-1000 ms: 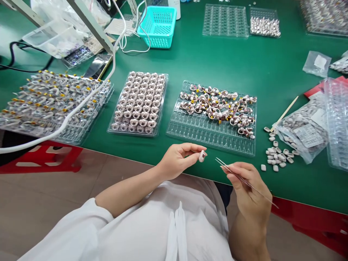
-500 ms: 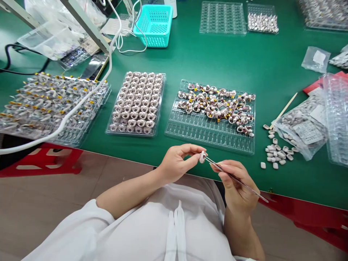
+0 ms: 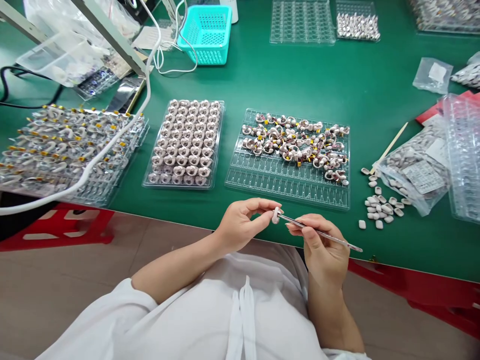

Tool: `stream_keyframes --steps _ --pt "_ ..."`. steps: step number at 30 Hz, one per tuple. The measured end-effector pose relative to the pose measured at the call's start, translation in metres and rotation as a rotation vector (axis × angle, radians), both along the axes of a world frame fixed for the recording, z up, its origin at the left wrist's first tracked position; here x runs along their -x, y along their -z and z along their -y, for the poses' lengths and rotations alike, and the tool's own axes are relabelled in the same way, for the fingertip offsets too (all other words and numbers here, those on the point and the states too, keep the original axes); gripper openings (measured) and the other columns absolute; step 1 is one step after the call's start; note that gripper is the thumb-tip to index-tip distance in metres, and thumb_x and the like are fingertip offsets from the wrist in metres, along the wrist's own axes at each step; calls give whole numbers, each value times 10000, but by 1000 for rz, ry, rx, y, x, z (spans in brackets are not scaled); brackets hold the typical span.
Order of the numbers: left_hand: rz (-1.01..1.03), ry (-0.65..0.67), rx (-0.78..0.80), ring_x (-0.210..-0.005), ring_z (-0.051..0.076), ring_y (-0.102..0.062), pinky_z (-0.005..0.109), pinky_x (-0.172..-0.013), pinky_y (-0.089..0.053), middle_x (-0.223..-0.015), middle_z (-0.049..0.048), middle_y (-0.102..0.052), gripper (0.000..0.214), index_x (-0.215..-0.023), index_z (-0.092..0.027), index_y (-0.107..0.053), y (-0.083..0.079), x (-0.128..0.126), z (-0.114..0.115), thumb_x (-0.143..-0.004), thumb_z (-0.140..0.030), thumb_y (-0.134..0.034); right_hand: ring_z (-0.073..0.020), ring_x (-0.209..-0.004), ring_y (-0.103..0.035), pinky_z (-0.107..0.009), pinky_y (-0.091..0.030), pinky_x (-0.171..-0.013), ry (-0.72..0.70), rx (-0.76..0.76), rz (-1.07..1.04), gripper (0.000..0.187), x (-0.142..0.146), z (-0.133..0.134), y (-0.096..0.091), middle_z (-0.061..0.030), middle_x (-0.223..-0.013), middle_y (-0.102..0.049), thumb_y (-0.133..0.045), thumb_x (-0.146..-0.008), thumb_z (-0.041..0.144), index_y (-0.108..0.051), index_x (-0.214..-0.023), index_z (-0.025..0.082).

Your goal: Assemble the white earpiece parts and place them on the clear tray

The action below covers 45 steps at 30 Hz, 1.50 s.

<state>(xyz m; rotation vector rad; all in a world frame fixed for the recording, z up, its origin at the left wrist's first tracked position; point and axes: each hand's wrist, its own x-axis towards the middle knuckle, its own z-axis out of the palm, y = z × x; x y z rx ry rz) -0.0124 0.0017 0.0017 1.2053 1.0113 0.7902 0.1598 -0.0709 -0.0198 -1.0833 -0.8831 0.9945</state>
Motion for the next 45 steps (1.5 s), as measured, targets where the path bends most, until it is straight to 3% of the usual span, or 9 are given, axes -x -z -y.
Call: stream_keyframes --steps 5,12,21,24,30,37,40,45 --pt "31 -12 57 -782 160 -720 251 -779 -584 -883 86 -793 183 -967 -114 -778 -2 0 0 -827 -216 -721 -174 -780 -750 -331 -681 -677 2 5 -69 112 0 -1 3 -37 -928 -698 -670 -911 179 -743 -978 231" --pt "109 42 287 -707 152 -704 258 -727 -582 -778 65 -776 171 -898 -121 -783 -10 0 -5 -780 -245 -781 -150 -728 -736 -310 -680 -646 -103 -76 -167 125 -6 -5 10 -21 -889 -683 -671 -916 202 -760 -986 256" --pt "50 30 69 -742 145 -694 241 -736 -559 -809 57 -759 133 -932 -127 -756 -2 -1 1 -818 -179 -710 -174 -796 -745 -327 -682 -679 9 -43 -66 177 5 4 4 -32 -941 -694 -647 -913 128 -752 -997 244" --pt "81 37 132 -746 142 -691 241 -742 -556 -816 52 -758 124 -910 -129 -757 -2 -1 -1 -802 -182 -726 -171 -797 -745 -328 -682 -680 -1 -47 -68 178 5 4 7 -30 -939 -697 -642 -919 140 -747 -1008 253" --pt "211 91 392 -634 117 -639 245 -672 -530 -733 37 -738 140 -860 -128 -766 -1 3 -7 -759 -225 -769 -204 -877 -748 -413 -685 -768 -157 -212 57 261 -8 5 17 -46 -1030 -717 -675 -888 126 -753 -1068 299" --pt "93 40 276 -702 153 -671 275 -716 -554 -751 52 -742 170 -850 -126 -756 -10 -1 -3 -741 -250 -796 -168 -732 -741 -338 -677 -623 -48 -68 -105 152 -1 -1 14 -33 -904 -708 -658 -916 185 -755 -1001 266" --pt "128 81 367 -647 128 -645 258 -679 -539 -737 41 -736 150 -841 -125 -758 -7 2 -6 -742 -233 -789 -187 -789 -751 -375 -681 -683 -100 -139 -10 207 -6 1 15 -37 -960 -723 -662 -905 161 -753 -1042 287" --pt "167 117 468 -607 103 -617 235 -645 -516 -717 30 -726 125 -823 -122 -768 -1 5 -8 -736 -211 -786 -234 -913 -749 -400 -658 -744 -283 -352 352 398 -27 0 14 -53 -1045 -760 -695 -844 64 -736 -1144 323"
